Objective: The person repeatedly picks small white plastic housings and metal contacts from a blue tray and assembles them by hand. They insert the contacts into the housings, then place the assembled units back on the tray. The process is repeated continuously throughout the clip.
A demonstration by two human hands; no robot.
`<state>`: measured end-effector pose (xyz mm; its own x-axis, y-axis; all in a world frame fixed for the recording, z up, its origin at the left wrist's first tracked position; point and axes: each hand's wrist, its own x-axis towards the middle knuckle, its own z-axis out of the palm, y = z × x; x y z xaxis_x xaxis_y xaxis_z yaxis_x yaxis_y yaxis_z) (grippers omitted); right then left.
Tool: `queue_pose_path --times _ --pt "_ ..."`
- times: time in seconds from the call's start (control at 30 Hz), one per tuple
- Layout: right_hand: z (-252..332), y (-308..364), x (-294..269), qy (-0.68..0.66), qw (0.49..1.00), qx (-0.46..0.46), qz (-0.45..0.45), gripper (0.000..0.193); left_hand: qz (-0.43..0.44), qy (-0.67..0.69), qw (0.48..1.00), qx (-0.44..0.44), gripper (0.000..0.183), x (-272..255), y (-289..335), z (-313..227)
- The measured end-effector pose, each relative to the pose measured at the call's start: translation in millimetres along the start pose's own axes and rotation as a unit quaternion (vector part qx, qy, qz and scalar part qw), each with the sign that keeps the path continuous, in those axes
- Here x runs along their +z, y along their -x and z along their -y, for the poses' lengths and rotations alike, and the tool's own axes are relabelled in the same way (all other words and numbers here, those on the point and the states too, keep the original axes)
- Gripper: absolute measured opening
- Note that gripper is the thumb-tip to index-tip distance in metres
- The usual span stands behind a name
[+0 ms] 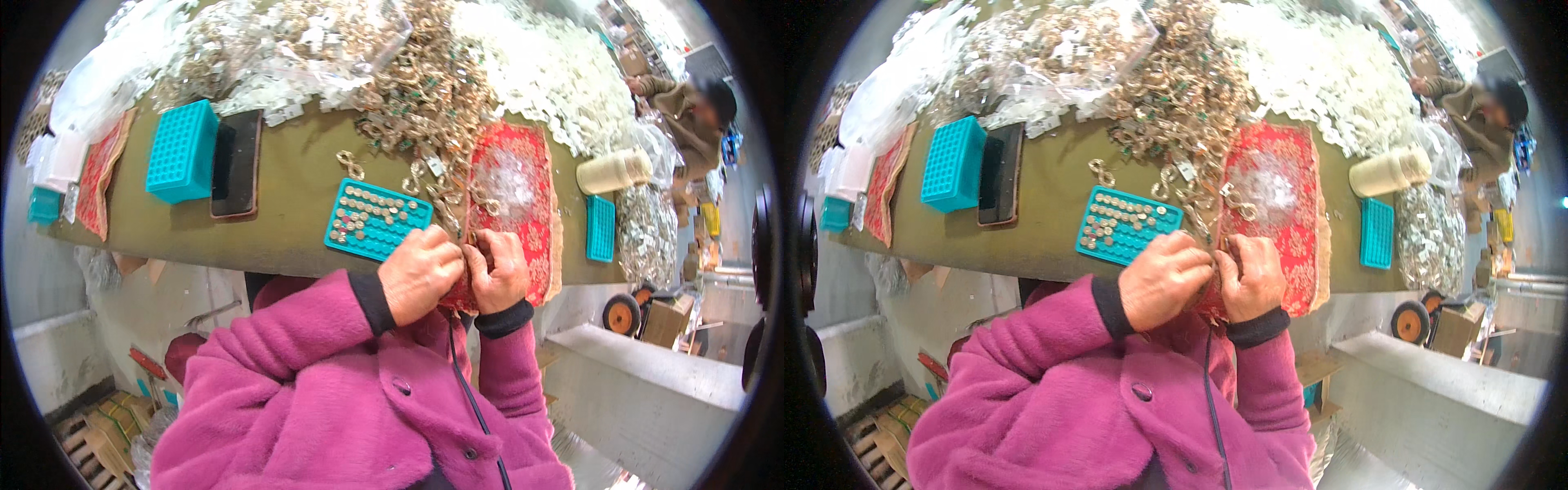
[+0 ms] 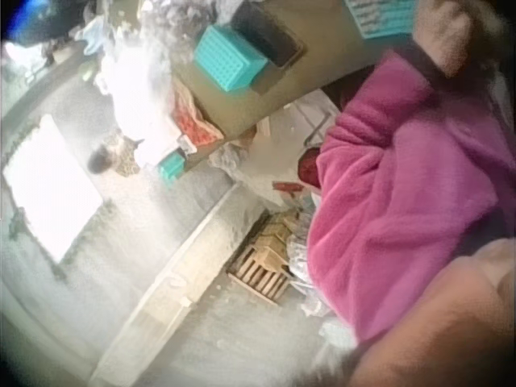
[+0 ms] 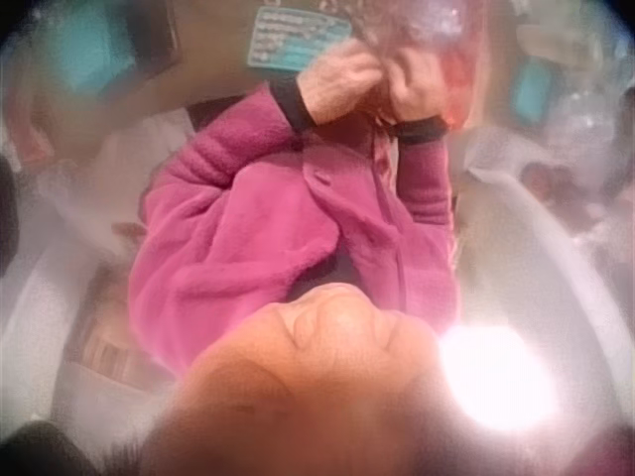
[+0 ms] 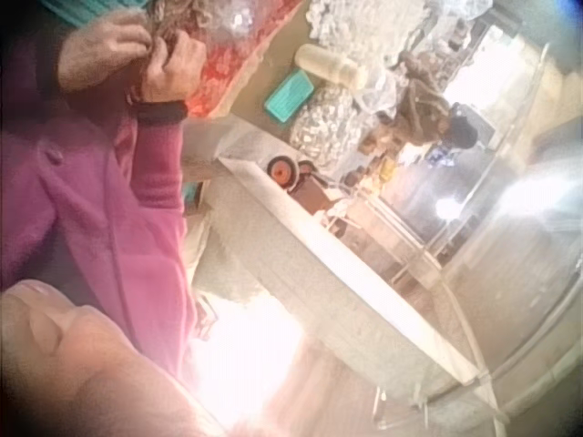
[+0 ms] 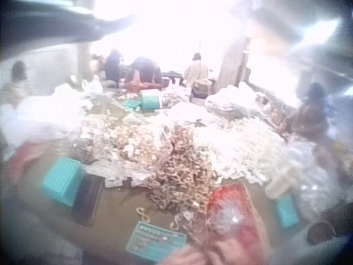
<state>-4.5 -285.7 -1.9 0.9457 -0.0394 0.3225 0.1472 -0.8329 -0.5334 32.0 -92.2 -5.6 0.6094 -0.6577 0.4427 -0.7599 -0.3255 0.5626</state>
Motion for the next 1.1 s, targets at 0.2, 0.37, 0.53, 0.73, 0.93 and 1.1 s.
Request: queue_pose_path --times 0.2,0.37,0.53,0.73,0.93,1.1 --pt "5.6 -3.0 1.6 -0.08 0.994 0.033 -0.063 0.012 -0.107 0.053 0.993 -0.011 0.034 -8.5 1.6 -8.8" --pt "21.9 6.3 -7.5 -0.359 0.928 0.07 -0.073 0.013 -0.244 0.105 0.964 0.02 0.041 -21.8 -8.6 -12.3" --pt "40.6 3.3 -14.2 -0.452 0.888 0.069 0.049 0.024 -0.221 0.097 0.968 0.074 0.035 -40.9 -5.1 -6.1" --pt "61.7 -4.1 -15.3 -0.572 0.8 0.149 0.1 0.035 -0.244 0.08 0.966 0.015 0.031 -52.7 5.0 -4.2" --pt "74.6 -3.8 -9.0 -0.459 0.866 0.166 0.113 0.019 -0.243 0.116 0.962 -0.035 0.025 -59.7 23.1 -3.2" --pt "83.2 -3.1 -2.7 -0.411 0.879 0.182 0.161 0.012 -0.213 0.159 0.962 -0.069 0.033 -68.9 42.6 -2.1"
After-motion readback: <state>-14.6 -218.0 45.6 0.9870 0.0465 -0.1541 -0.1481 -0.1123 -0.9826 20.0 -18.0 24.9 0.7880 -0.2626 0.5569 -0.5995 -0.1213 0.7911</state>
